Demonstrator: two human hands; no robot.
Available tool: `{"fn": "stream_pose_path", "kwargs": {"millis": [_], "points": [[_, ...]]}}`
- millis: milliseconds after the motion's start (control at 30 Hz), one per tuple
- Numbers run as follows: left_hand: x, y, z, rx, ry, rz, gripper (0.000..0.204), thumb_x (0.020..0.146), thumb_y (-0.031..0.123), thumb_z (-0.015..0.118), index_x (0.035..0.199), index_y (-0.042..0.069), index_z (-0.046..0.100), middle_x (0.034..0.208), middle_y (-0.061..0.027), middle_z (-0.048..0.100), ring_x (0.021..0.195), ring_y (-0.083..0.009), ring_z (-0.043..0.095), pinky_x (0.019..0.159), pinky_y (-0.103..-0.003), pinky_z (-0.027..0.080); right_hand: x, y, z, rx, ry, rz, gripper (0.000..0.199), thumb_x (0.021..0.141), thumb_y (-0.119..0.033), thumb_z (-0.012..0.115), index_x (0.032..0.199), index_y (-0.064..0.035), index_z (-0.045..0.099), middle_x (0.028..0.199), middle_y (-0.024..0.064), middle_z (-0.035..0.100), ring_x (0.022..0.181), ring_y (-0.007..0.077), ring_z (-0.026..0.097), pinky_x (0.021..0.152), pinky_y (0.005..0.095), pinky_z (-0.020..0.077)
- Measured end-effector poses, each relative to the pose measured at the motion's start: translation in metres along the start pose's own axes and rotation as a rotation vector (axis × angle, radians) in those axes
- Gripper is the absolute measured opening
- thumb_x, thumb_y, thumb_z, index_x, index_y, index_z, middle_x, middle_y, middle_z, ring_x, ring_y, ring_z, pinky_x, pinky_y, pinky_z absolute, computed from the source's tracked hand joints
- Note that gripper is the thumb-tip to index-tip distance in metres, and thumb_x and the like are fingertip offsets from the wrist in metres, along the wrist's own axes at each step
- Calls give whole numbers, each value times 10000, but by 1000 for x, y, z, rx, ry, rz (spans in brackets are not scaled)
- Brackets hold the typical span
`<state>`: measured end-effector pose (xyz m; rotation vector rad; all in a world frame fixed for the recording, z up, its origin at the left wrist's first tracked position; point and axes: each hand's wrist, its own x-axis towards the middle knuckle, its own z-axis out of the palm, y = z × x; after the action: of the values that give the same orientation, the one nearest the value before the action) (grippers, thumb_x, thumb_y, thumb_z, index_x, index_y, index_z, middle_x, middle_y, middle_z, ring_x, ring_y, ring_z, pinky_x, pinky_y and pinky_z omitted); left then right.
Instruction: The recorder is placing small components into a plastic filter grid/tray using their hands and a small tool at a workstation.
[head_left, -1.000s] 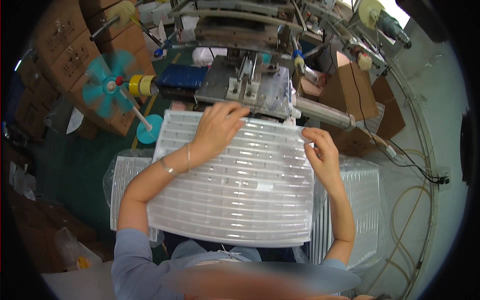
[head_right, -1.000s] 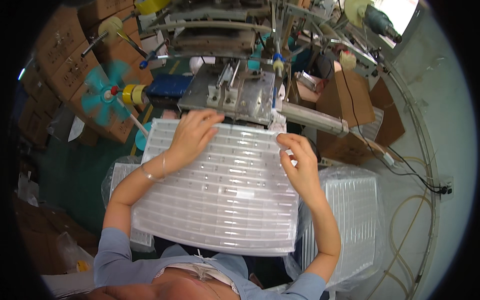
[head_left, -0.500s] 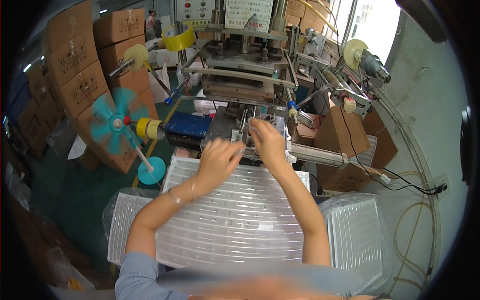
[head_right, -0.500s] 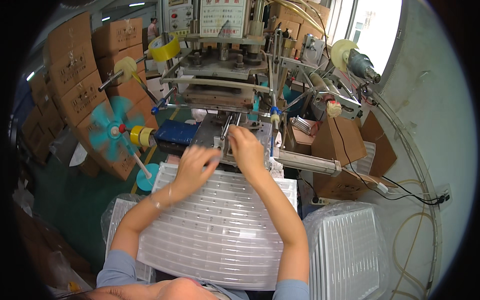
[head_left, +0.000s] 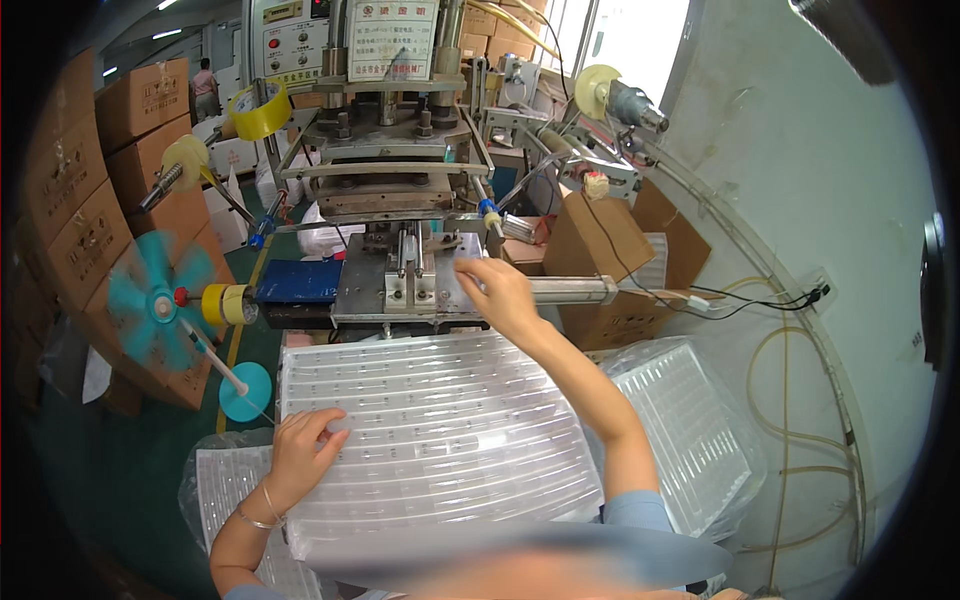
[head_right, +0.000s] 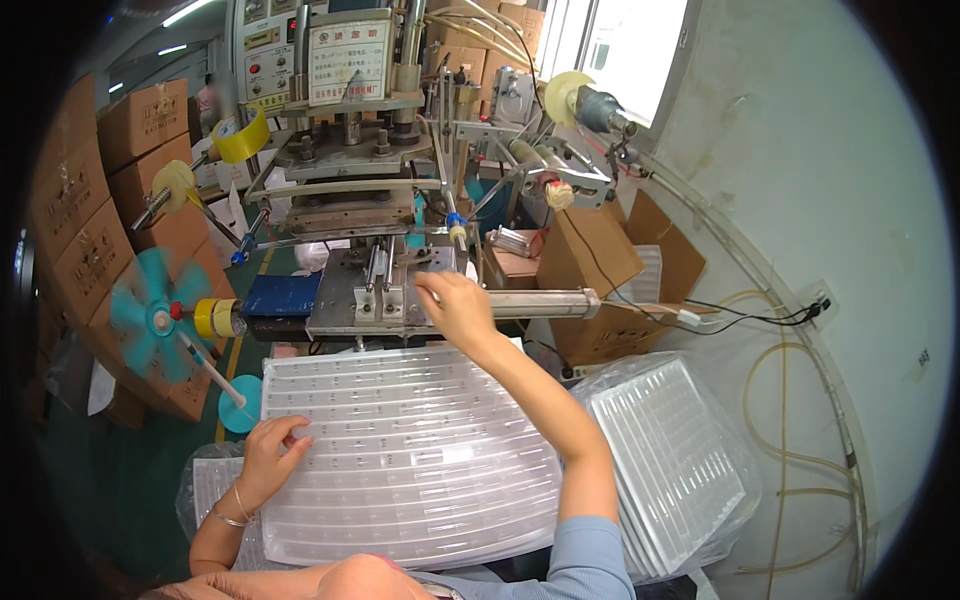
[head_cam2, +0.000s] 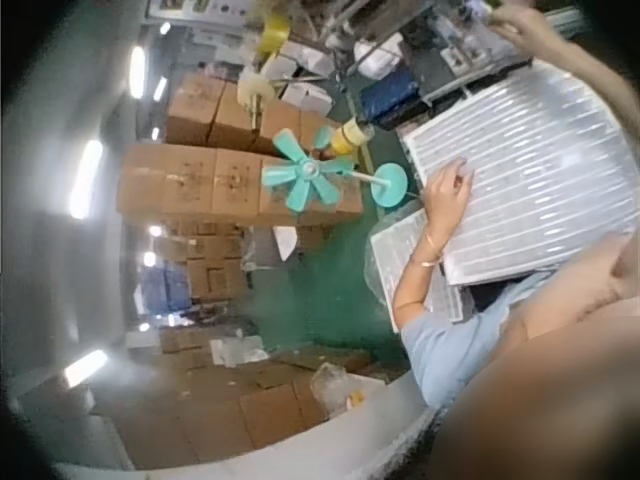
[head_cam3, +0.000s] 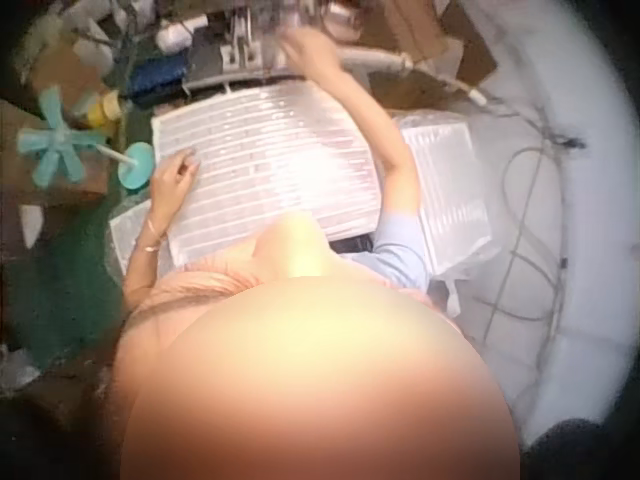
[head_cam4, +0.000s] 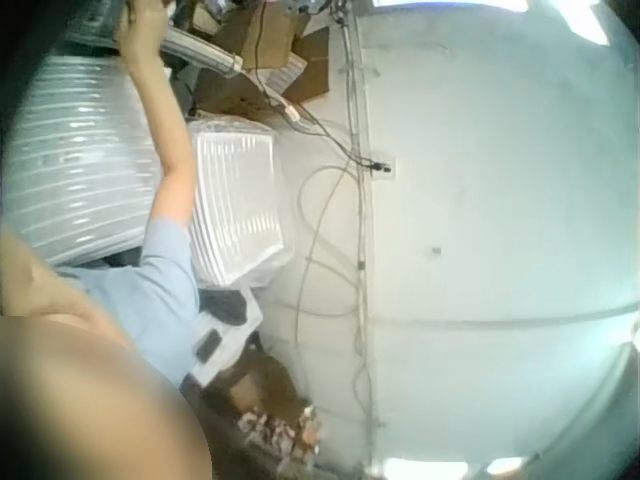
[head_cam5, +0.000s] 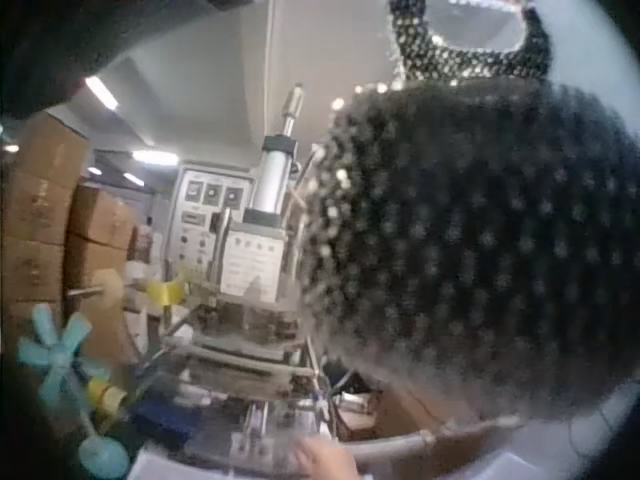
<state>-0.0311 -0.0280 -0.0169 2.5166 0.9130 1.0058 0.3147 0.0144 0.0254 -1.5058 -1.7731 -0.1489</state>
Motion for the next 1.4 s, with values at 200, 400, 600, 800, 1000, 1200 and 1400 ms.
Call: {"fn": "stream_pose_path", "kwargs": {"millis": [200,400,600,800,1000,1200,1400], "points": [[-30,-2,-15,-70,-4,-165,227,738,97,703,946,40,632,686,-85,611,577,-198,581,591,-317,451,34,-6,-134,-513,659,-268,285,782,-115,641,1064,-90,608,1097,127,609,1000,313,558,889,412,429],[-35,9,-16,-87,-15,-130,226,738,97,710,945,39,640,687,-86,614,570,-190,585,582,-303,469,108,69,-223,-964,665,39,461,774,-234,693,1204,-139,556,1198,107,572,1136,282,513,942,415,402],[-55,3,-18,-133,15,-230,242,748,106,704,971,33,645,727,-102,635,579,-196,600,568,-296,486,134,67,-224,-1087,486,280,357,717,-242,743,1056,-179,653,893,76,687,842,246,659,848,410,437],[-53,6,-20,-152,-15,-139,244,763,119,696,991,52,641,740,-109,641,599,-207,615,588,-309,490,133,62,-223,-1211,460,249,435,771,-268,689,1180,-174,571,1110,76,624,1068,244,563,951,463,364],[-84,5,-30,-212,-12,-336,228,809,138,675,1002,38,604,698,-95,621,609,-194,615,591,-296,484,50,8,-122,-610,694,-416,401,796,-136,641,1181,-98,538,1223,121,504,1109,309,486,932,427,361],[-101,-15,-37,-796,-74,-640,190,912,161,551,1051,34,532,784,-84,646,678,-151,625,597,-264,482,-27,-43,-76,-375,396,-627,349,712,-30,716,1041,-90,614,984,78,603,867,250,582,747,350,456],[-84,-28,-41,-1757,267,-997,218,941,219,440,1075,70,525,971,-122,644,742,-184,646,645,-302,547,-60,-56,-80,-189,-136,-353,184,769,-66,681,948,-73,639,732,58,581,599,214,566,544,304,458]]}}
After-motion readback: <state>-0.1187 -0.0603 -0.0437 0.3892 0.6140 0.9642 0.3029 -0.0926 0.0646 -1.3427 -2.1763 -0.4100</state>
